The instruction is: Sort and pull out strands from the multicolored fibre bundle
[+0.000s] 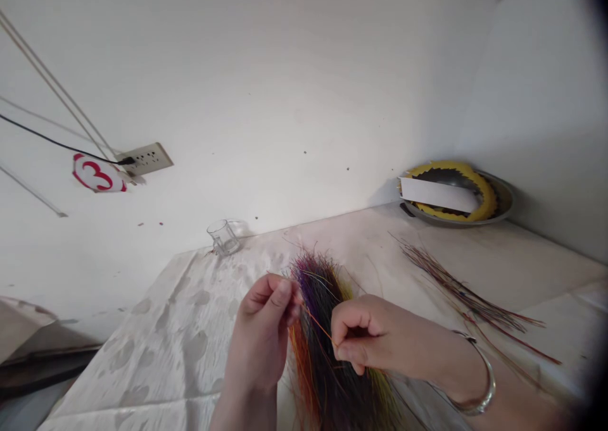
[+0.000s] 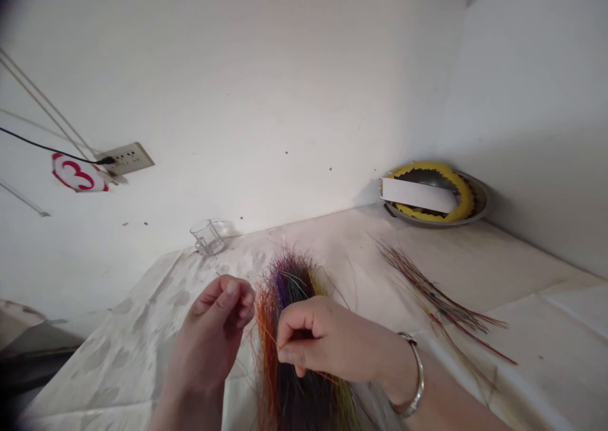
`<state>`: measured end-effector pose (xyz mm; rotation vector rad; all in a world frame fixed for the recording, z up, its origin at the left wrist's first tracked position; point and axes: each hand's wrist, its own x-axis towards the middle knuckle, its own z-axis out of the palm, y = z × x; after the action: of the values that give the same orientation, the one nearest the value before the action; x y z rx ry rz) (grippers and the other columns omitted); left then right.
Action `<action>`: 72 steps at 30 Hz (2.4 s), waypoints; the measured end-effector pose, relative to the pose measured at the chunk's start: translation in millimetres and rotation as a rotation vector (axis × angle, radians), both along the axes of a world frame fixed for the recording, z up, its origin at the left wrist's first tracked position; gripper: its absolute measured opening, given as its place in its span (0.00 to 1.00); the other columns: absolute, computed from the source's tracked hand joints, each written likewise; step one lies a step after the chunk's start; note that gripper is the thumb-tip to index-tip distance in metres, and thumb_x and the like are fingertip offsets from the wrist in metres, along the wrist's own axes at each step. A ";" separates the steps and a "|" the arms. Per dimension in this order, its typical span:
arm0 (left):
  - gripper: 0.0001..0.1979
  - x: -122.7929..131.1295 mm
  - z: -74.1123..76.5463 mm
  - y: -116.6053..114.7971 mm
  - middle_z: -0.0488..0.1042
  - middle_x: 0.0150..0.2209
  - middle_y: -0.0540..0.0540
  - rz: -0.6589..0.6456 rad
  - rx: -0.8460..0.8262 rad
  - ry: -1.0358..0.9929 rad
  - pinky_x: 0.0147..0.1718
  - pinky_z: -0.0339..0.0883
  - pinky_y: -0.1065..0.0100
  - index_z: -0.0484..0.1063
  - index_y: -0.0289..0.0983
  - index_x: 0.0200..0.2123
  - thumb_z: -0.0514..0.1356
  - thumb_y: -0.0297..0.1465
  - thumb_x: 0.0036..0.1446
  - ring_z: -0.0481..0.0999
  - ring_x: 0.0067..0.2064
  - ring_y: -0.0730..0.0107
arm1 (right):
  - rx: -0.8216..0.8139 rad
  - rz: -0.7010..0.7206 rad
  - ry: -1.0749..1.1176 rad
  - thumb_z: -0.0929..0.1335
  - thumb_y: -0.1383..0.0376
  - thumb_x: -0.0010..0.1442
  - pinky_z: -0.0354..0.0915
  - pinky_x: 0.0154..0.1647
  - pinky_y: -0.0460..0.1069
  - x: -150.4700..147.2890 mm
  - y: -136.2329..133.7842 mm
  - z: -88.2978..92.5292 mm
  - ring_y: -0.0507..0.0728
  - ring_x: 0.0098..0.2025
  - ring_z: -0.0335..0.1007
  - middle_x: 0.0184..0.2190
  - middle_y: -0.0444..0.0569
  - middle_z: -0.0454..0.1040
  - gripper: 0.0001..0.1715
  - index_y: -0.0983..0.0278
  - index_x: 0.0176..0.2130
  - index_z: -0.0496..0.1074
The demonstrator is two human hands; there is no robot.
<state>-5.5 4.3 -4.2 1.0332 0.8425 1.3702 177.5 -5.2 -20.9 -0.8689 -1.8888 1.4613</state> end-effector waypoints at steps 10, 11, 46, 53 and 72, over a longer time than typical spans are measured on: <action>0.09 -29.2 5.2 19.8 0.68 0.25 0.52 0.320 0.046 -0.236 0.19 0.57 0.78 0.70 0.35 0.25 0.67 0.32 0.48 0.64 0.24 0.79 | -0.039 -0.070 -0.026 0.66 0.67 0.57 0.54 0.24 0.44 16.6 8.7 0.4 0.49 0.23 0.59 0.20 0.40 0.67 0.05 0.63 0.28 0.68; 0.09 -29.9 5.0 20.5 0.68 0.25 0.52 0.328 0.048 -0.215 0.20 0.57 0.77 0.70 0.35 0.25 0.66 0.33 0.49 0.64 0.25 0.78 | -0.029 -0.150 0.002 0.65 0.66 0.58 0.54 0.24 0.45 19.4 10.5 0.4 0.49 0.23 0.59 0.21 0.40 0.67 0.07 0.63 0.29 0.67; 0.20 0.7 -46.0 17.0 0.67 0.21 0.50 0.042 -0.108 0.678 0.21 0.54 0.71 0.78 0.33 0.31 0.58 0.45 0.53 0.62 0.21 0.74 | 0.051 -0.489 0.198 0.63 0.65 0.59 0.54 0.25 0.45 14.3 7.2 -0.1 0.50 0.23 0.56 0.20 0.39 0.63 0.10 0.63 0.27 0.65; 0.24 17.5 -32.5 -33.1 0.68 0.24 0.50 0.066 -0.129 0.357 0.21 0.57 0.73 0.79 0.32 0.38 0.64 0.47 0.47 0.63 0.22 0.76 | 0.021 -0.432 0.095 0.63 0.69 0.55 0.55 0.24 0.44 -21.8 -23.8 -39.6 0.51 0.21 0.61 0.18 0.40 0.65 0.06 0.63 0.26 0.66; 0.17 46.4 -92.6 -104.0 0.71 0.25 0.51 0.052 -0.353 -0.045 0.29 0.66 0.70 0.72 0.36 0.30 0.67 0.43 0.45 0.70 0.26 0.75 | 0.021 -0.486 -0.050 0.63 0.66 0.56 0.56 0.26 0.46 11.8 -87.5 -95.2 0.53 0.23 0.63 0.19 0.42 0.69 0.10 0.63 0.25 0.69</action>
<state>40.9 -99.6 -96.8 0.7087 1.0401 1.2274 189.3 -92.7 -116.1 -1.2577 -1.5737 1.1262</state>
